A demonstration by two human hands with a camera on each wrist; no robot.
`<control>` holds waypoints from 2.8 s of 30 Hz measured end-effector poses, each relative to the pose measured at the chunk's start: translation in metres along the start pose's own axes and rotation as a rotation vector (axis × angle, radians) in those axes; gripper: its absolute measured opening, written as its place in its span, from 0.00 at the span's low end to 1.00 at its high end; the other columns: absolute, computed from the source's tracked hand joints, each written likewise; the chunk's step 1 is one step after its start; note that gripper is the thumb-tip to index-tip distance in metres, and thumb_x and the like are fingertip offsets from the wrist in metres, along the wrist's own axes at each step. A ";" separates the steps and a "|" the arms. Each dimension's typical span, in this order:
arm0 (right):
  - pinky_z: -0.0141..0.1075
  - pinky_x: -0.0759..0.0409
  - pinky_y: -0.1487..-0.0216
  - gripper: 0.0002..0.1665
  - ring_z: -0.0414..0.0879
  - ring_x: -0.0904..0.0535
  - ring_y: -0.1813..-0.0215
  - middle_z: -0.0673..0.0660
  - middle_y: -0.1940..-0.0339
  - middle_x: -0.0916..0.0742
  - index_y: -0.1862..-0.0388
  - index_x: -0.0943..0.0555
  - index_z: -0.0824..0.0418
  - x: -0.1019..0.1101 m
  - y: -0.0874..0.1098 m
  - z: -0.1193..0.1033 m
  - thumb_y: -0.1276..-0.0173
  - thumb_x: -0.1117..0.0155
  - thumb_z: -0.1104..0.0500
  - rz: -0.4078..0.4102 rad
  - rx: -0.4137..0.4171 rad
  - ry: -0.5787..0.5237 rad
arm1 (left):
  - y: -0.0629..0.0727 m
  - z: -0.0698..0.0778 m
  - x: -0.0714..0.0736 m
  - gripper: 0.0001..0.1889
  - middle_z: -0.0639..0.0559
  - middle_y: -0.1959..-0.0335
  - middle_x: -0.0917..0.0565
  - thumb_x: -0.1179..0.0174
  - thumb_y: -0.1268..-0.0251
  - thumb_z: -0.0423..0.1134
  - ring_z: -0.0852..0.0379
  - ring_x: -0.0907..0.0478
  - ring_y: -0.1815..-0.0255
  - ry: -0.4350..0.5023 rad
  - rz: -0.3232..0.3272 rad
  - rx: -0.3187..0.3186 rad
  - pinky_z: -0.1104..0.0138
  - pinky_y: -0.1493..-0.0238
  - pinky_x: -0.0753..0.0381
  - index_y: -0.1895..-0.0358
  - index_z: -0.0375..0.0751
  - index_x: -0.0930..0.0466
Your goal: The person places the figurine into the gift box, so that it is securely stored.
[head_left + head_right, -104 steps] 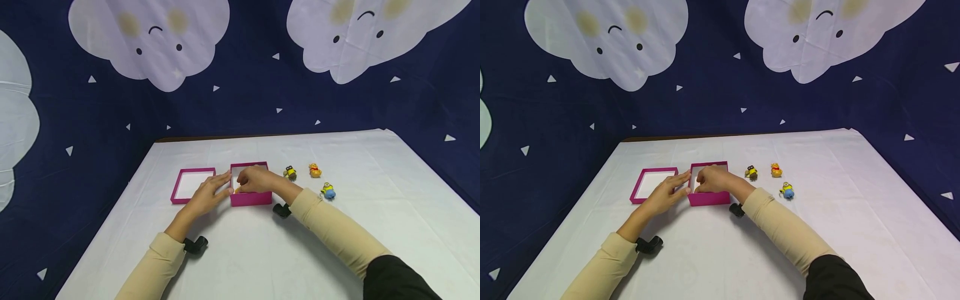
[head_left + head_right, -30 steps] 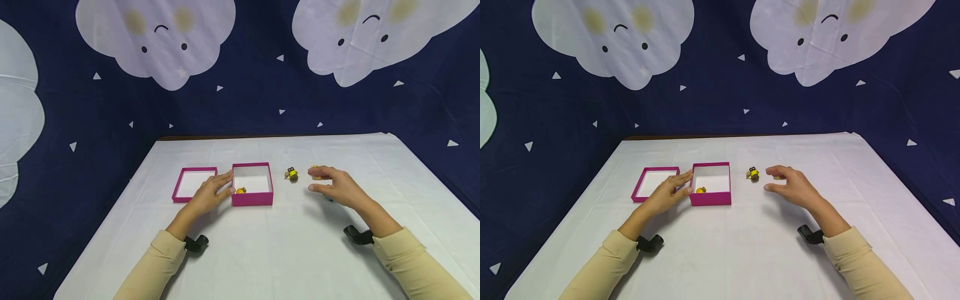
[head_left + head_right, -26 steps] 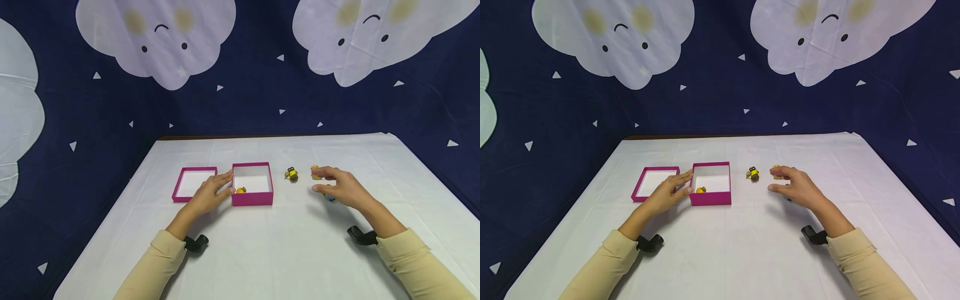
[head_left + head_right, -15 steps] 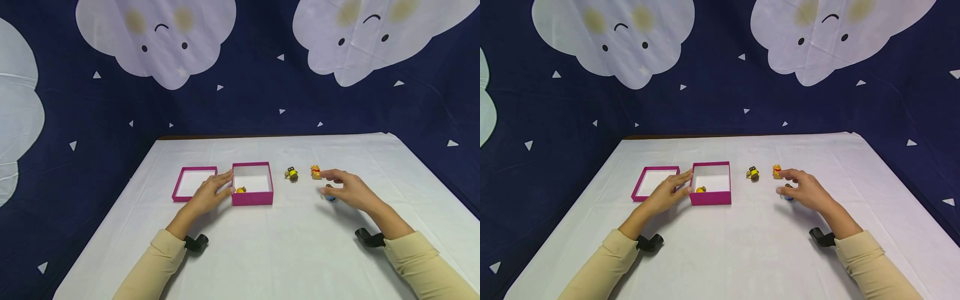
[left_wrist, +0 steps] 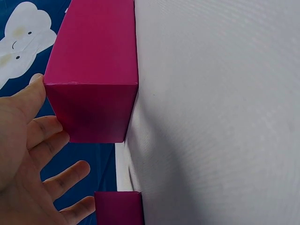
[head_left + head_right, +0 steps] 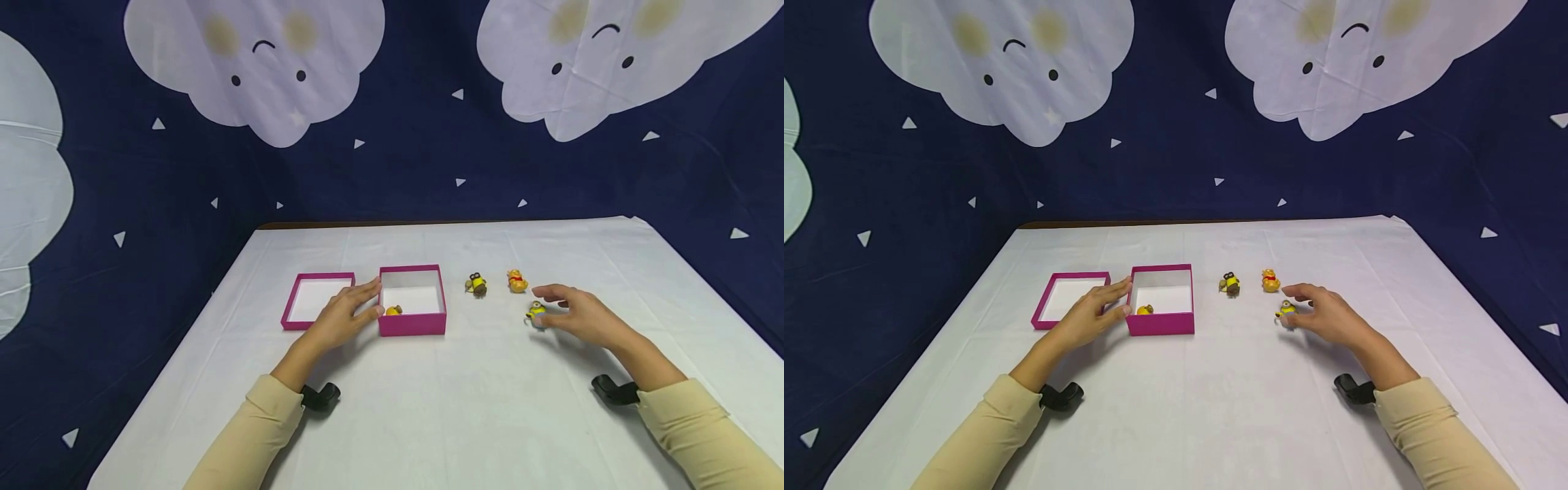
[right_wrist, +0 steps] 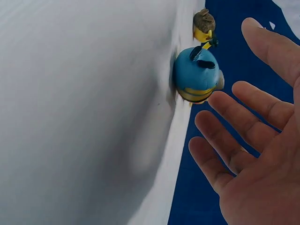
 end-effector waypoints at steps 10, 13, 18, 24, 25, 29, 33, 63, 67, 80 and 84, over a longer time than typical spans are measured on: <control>0.58 0.30 0.42 0.38 0.66 0.27 0.39 0.66 0.41 0.20 0.36 0.29 0.60 -0.005 0.001 0.008 0.41 0.32 0.44 -0.037 0.018 0.005 | 0.000 0.000 -0.001 0.29 0.55 0.28 0.36 0.44 0.34 0.50 0.40 0.39 0.28 -0.006 0.005 -0.004 0.43 0.28 0.46 0.32 0.44 0.35; 0.58 0.29 0.43 0.38 0.66 0.26 0.40 0.67 0.42 0.20 0.36 0.29 0.61 -0.005 0.001 0.010 0.41 0.32 0.45 -0.037 0.029 0.004 | 0.000 0.000 0.000 0.29 0.55 0.28 0.36 0.44 0.34 0.49 0.40 0.39 0.28 -0.006 0.006 -0.007 0.43 0.27 0.47 0.32 0.44 0.35; 0.59 0.29 0.42 0.38 0.65 0.25 0.41 0.67 0.43 0.20 0.36 0.29 0.62 -0.006 0.000 0.012 0.41 0.32 0.45 -0.038 0.037 0.010 | 0.000 0.000 0.000 0.29 0.56 0.28 0.36 0.44 0.34 0.50 0.41 0.39 0.28 -0.007 0.005 -0.009 0.44 0.27 0.46 0.32 0.44 0.34; 0.58 0.28 0.43 0.37 0.64 0.24 0.42 0.67 0.43 0.19 0.37 0.28 0.62 -0.007 0.000 0.015 0.41 0.32 0.46 -0.031 0.048 0.017 | 0.000 0.001 0.000 0.30 0.56 0.28 0.37 0.45 0.34 0.52 0.41 0.40 0.28 -0.012 -0.003 -0.003 0.44 0.27 0.47 0.32 0.44 0.35; 0.58 0.27 0.43 0.37 0.64 0.24 0.42 0.67 0.44 0.19 0.37 0.28 0.62 -0.007 0.000 0.015 0.42 0.31 0.46 -0.030 0.052 0.016 | 0.000 0.001 -0.001 0.29 0.56 0.28 0.37 0.45 0.34 0.51 0.41 0.40 0.28 -0.013 -0.002 -0.002 0.44 0.27 0.47 0.32 0.44 0.35; 0.56 0.26 0.43 0.36 0.62 0.23 0.43 0.65 0.44 0.18 0.38 0.27 0.62 -0.007 0.000 0.016 0.42 0.31 0.48 -0.026 0.059 0.014 | 0.001 0.001 -0.001 0.29 0.56 0.28 0.36 0.45 0.34 0.51 0.41 0.40 0.27 -0.007 -0.003 -0.002 0.44 0.27 0.47 0.32 0.44 0.35; 0.54 0.25 0.44 0.34 0.61 0.22 0.44 0.64 0.45 0.18 0.38 0.26 0.61 -0.007 -0.001 0.017 0.42 0.31 0.49 -0.022 0.054 0.013 | 0.001 0.001 -0.001 0.29 0.55 0.28 0.36 0.45 0.33 0.51 0.41 0.40 0.27 -0.009 -0.003 -0.008 0.43 0.27 0.47 0.32 0.43 0.35; 0.60 0.27 0.45 0.35 0.70 0.27 0.40 0.66 0.44 0.18 0.39 0.26 0.59 -0.004 0.001 0.012 0.40 0.35 0.41 0.007 0.009 -0.003 | 0.002 0.000 -0.001 0.30 0.56 0.27 0.38 0.46 0.33 0.52 0.41 0.43 0.26 -0.001 -0.022 0.020 0.42 0.27 0.49 0.31 0.46 0.36; 0.60 0.27 0.45 0.35 0.70 0.27 0.40 0.65 0.43 0.18 0.38 0.26 0.58 -0.003 0.000 0.005 0.39 0.35 0.41 0.013 0.015 -0.009 | 0.001 0.000 -0.001 0.30 0.55 0.27 0.37 0.45 0.33 0.52 0.41 0.42 0.26 -0.001 -0.021 0.012 0.44 0.26 0.49 0.31 0.45 0.36; 0.56 0.26 0.43 0.32 0.62 0.23 0.42 0.60 0.40 0.19 0.40 0.25 0.58 -0.005 -0.006 -0.019 0.40 0.33 0.46 0.063 0.121 -0.045 | 0.002 -0.001 -0.001 0.30 0.56 0.27 0.37 0.46 0.33 0.52 0.42 0.42 0.26 0.000 -0.021 0.015 0.44 0.26 0.49 0.31 0.45 0.36; 0.59 0.27 0.43 0.33 0.63 0.24 0.41 0.60 0.38 0.20 0.38 0.26 0.57 -0.004 -0.008 -0.028 0.40 0.34 0.44 0.055 0.123 -0.058 | 0.001 -0.001 -0.001 0.30 0.56 0.27 0.37 0.46 0.33 0.52 0.43 0.42 0.26 -0.001 -0.018 0.007 0.44 0.26 0.50 0.31 0.46 0.36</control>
Point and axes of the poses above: each hand's wrist, its own y-axis away from the middle knuckle, its own x-axis out of the back of the hand, z = x × y, the point moved 2 cm from there along -y, towards the middle knuckle
